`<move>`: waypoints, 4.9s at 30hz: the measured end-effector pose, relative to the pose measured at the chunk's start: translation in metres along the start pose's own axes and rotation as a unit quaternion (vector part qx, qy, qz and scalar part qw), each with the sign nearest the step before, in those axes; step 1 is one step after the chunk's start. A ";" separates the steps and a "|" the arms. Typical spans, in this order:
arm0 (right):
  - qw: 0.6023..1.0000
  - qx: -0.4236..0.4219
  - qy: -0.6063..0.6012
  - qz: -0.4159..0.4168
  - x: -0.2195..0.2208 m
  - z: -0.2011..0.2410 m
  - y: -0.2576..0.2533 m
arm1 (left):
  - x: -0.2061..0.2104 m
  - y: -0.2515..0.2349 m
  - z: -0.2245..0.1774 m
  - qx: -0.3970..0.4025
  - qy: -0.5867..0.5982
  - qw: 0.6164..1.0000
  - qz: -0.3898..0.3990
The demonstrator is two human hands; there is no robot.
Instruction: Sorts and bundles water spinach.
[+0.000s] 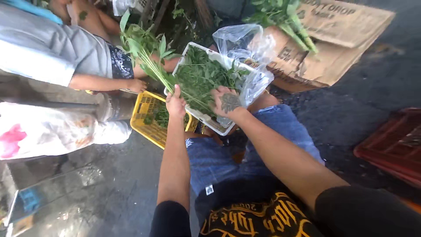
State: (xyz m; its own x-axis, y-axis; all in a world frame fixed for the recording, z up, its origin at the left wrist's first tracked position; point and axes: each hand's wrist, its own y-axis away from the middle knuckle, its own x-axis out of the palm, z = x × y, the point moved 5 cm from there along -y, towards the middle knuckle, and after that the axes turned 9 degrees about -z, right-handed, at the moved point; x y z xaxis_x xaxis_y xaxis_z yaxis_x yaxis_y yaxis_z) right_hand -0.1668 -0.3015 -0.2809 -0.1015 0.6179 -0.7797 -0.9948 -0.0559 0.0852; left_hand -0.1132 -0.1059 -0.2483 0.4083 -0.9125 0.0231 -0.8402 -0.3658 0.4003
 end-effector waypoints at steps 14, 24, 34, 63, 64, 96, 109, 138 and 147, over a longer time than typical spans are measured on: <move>0.935 -0.039 -0.209 -0.283 0.004 0.013 -0.001 | 0.003 0.015 0.025 -0.042 0.065 0.997 0.013; 0.953 0.048 -0.280 0.104 0.009 0.018 0.000 | 0.000 0.024 0.036 -0.039 0.121 0.988 0.088; 0.839 0.196 -0.506 0.026 0.018 0.010 0.033 | -0.018 0.046 0.071 -0.088 0.190 0.978 0.020; 0.602 0.316 -0.668 -0.302 -0.042 -0.046 0.096 | 0.053 0.171 0.085 -0.098 0.275 0.948 0.128; 0.611 0.311 -0.666 -0.293 -0.043 -0.048 0.099 | 0.048 0.171 0.084 -0.104 0.287 0.945 0.119; 0.913 0.209 -0.263 0.232 0.048 -0.005 0.084 | -0.067 0.097 0.119 -0.136 0.305 0.943 -0.012; 0.820 0.519 -0.241 -0.027 0.108 -0.122 -0.032 | -0.100 0.023 0.125 -0.220 0.391 0.894 -0.014; 0.954 0.205 -0.205 -0.071 0.042 -0.092 -0.099 | -0.056 0.017 0.119 -0.226 0.258 0.939 -0.003; 0.961 0.102 -0.248 -0.073 -0.031 -0.022 -0.083 | -0.009 0.054 0.077 -0.096 0.211 0.969 0.083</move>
State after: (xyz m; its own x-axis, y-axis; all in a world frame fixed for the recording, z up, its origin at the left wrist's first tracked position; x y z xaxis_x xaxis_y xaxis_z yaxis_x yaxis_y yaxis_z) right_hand -0.0809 -0.3332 -0.2768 0.1058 0.9084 -0.4044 -0.9706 0.1828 0.1567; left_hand -0.1899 -0.1320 -0.2976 0.4174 -0.7846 0.4585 -0.8412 -0.1427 0.5216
